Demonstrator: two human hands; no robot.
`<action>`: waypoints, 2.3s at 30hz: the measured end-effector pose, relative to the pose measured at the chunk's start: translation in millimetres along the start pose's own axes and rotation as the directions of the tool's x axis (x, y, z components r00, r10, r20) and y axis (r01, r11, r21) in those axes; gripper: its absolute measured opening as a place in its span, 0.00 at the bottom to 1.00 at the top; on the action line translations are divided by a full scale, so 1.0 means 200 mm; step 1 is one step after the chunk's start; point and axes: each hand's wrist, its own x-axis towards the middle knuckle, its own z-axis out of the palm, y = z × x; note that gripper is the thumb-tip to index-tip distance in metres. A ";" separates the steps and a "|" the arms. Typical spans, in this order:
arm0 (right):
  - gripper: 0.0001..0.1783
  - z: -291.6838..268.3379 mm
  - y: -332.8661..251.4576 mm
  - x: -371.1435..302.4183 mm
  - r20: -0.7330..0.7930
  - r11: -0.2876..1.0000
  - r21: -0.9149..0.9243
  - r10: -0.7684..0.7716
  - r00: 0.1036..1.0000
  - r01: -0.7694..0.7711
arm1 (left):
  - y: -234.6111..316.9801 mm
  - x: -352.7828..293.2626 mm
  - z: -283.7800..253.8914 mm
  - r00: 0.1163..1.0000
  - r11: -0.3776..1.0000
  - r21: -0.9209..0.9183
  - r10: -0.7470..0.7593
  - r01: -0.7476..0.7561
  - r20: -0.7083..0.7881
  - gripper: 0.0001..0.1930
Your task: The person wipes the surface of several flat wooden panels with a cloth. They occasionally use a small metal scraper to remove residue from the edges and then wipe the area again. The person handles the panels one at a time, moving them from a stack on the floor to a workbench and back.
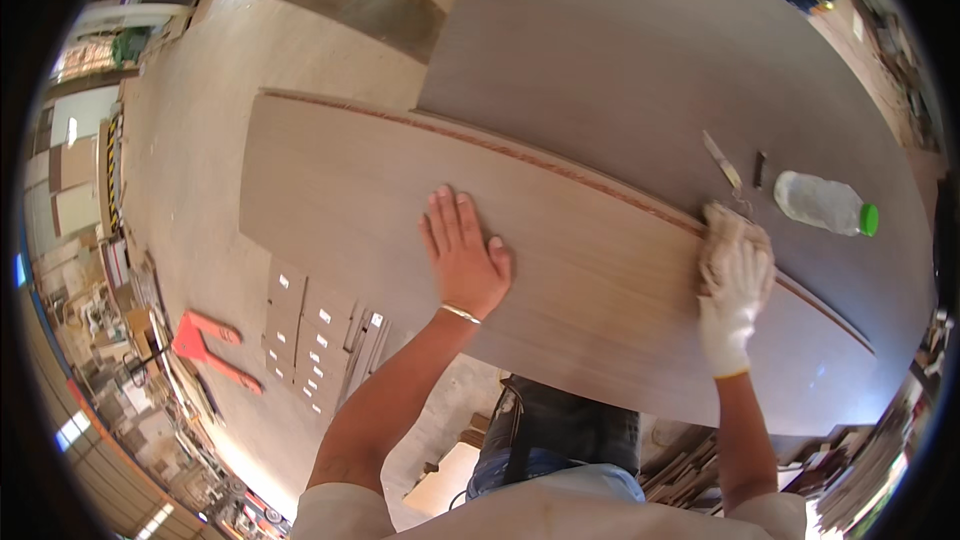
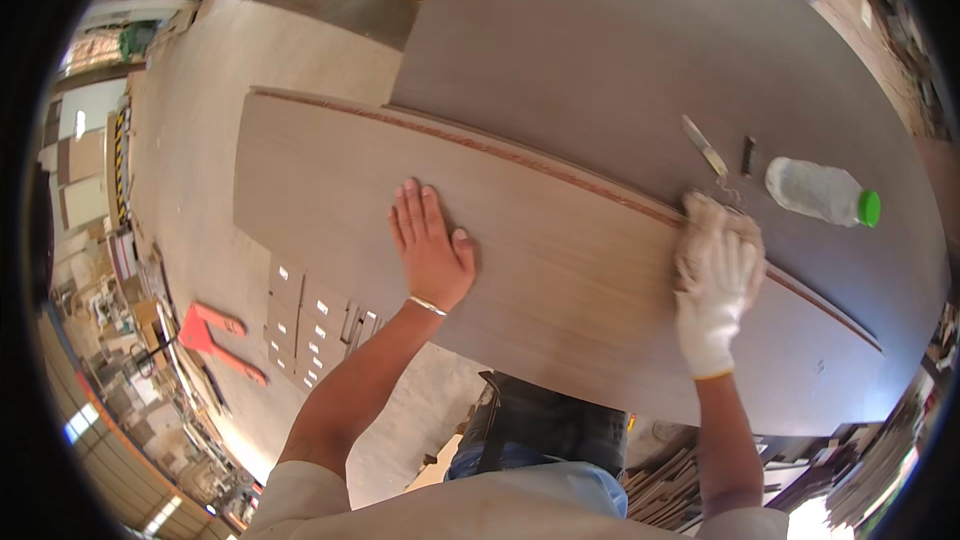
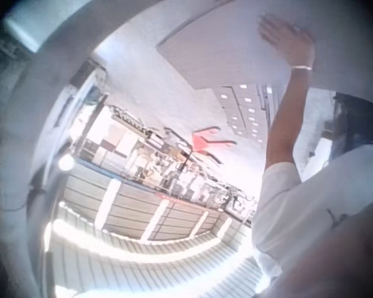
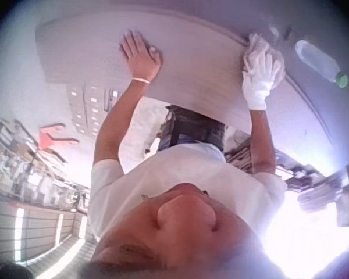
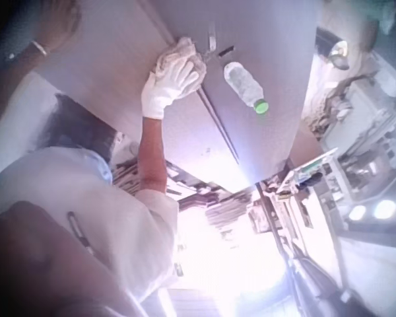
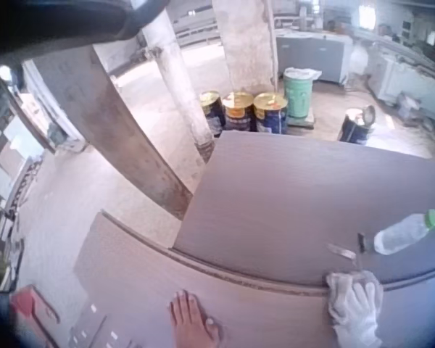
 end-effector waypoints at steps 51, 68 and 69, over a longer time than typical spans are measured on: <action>0.22 -0.29 2.77 -1.44 -0.450 0.774 0.079 0.590 0.670 -0.628 | 2.67 -0.70 0.45 0.865 0.866 0.000 0.500 -0.501 0.044 0.41; 0.35 -0.08 2.50 -1.51 0.304 -0.512 0.619 0.856 0.418 0.596 | 2.12 0.66 0.30 0.998 0.376 -0.926 0.022 0.044 0.057 0.44; 0.33 -0.08 2.51 -1.42 0.275 -0.589 0.530 0.800 0.534 0.609 | 2.22 0.63 0.36 0.999 0.374 -0.927 0.034 -0.040 -0.030 0.32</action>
